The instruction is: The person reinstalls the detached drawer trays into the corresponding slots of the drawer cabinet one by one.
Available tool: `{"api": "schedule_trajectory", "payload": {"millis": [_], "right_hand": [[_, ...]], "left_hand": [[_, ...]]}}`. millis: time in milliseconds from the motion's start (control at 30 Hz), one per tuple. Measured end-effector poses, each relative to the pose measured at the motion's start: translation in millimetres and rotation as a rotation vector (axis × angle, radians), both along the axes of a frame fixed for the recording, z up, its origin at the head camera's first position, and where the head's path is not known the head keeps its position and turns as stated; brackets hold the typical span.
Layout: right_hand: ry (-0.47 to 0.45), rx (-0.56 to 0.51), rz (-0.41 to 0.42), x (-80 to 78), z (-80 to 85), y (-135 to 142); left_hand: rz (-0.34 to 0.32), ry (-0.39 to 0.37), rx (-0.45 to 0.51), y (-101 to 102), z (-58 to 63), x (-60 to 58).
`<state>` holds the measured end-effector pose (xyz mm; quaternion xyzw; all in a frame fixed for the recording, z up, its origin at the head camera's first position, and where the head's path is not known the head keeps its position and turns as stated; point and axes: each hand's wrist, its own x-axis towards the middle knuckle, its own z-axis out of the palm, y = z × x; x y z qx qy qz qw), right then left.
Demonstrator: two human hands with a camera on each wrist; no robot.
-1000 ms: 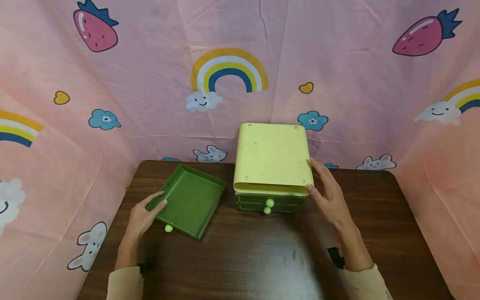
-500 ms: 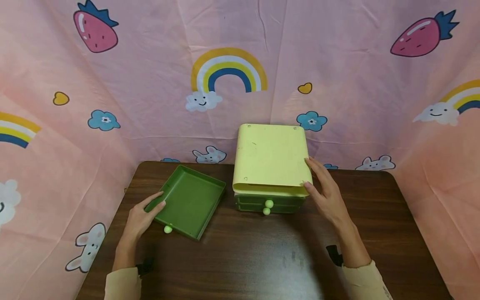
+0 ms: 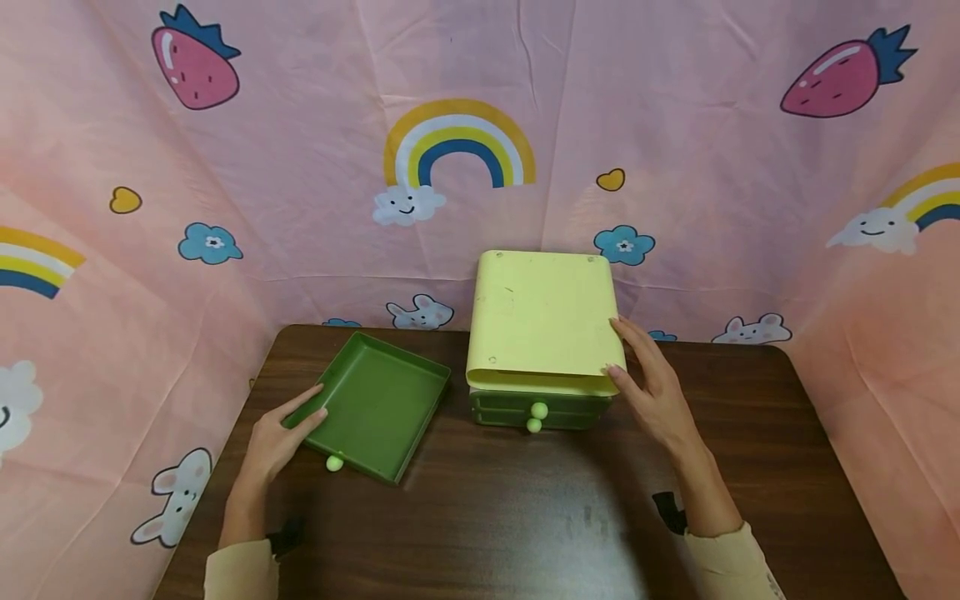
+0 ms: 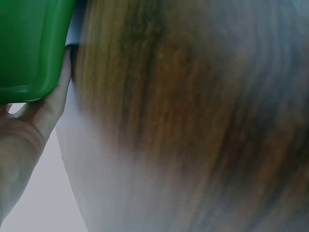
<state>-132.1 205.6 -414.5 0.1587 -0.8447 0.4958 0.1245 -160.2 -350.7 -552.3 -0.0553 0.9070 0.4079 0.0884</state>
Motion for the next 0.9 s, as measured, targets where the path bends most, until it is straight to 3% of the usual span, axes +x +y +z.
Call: {"api": "schedule_trajectory", "payload": {"millis": [300,633,900], "right_hand": [[-0.007,-0.014,0.007,-1.2,-1.8,0.7],[-0.026,-0.029,-0.008,-1.6,-4.5,0.9],[-0.029,-0.036,-0.005,-1.8,-3.9,0.6]], "left_hand": [[-0.015,0.008,0.071,-1.8,6.6,11.0],[0.029,0.009,0.186,-0.6,3.9,22.3],[0.057,0.014,0.197,2.3,3.8,25.2]]}}
